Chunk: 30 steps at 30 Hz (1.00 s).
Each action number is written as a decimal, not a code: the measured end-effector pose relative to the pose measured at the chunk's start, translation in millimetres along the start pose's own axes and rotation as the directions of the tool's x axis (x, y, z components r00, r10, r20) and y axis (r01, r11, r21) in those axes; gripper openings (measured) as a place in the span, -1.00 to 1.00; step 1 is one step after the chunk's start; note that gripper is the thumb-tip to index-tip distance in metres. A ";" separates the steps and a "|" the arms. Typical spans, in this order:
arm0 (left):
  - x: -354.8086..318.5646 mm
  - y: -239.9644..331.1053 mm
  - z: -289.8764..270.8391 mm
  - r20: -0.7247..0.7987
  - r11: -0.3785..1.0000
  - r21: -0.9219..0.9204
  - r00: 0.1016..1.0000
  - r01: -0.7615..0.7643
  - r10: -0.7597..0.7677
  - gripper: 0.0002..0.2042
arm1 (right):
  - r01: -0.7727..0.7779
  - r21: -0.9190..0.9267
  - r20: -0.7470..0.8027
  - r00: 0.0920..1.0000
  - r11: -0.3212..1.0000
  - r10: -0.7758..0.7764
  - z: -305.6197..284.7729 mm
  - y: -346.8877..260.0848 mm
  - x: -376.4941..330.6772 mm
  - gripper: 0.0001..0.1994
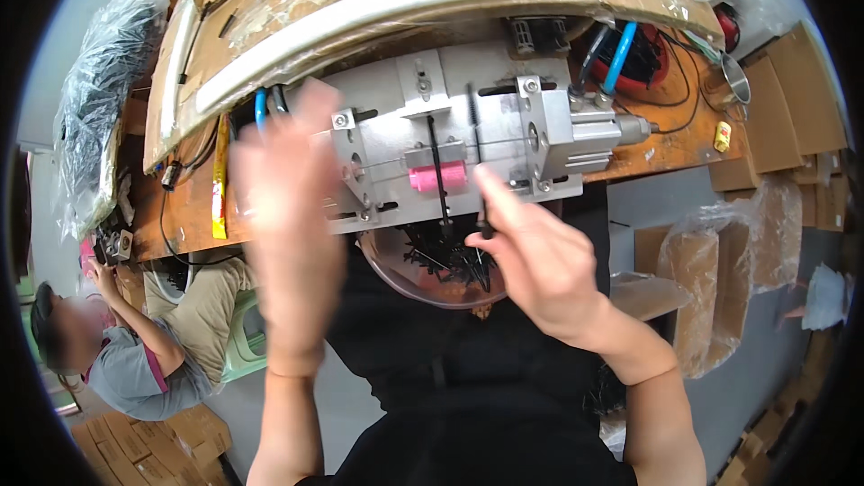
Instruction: The person repeatedly picks up black cable ties from a cardboard box and inserts them into a metal jig on a workbench. They manipulate the ties within the jig and then place the processed ties into a clear plastic bowl below. The process is repetitive and continuous throughout the clip.
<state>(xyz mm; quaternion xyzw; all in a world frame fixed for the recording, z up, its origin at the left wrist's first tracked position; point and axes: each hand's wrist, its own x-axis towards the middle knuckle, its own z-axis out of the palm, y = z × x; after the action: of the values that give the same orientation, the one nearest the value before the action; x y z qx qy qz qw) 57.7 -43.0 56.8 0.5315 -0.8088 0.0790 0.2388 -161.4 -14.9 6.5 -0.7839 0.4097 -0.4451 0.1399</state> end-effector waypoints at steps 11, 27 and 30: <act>69.9 -192.5 -32.9 0.073 0.950 -0.077 0.952 0.301 -0.296 -0.73 | -0.038 -0.009 0.158 0.987 0.999 0.039 36.7 9.3 -4.7 -0.38; -46.6 40.4 19.3 0.024 0.973 -0.202 0.994 0.111 -0.109 -0.32 | 0.195 -0.329 0.358 0.931 0.924 -0.069 60.5 35.5 292.1 -0.72; -43.5 61.3 53.4 0.061 0.995 -0.080 0.996 0.068 -0.063 -0.39 | 0.130 -0.265 0.294 0.955 0.955 -0.049 17.1 22.2 288.6 -0.70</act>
<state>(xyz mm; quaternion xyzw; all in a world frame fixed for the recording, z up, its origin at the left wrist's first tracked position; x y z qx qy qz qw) 0.5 -1.8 -2.5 0.5495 -0.8002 0.0224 0.2392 -81.5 -252.6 152.2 -0.8694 0.4081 -0.2710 0.0640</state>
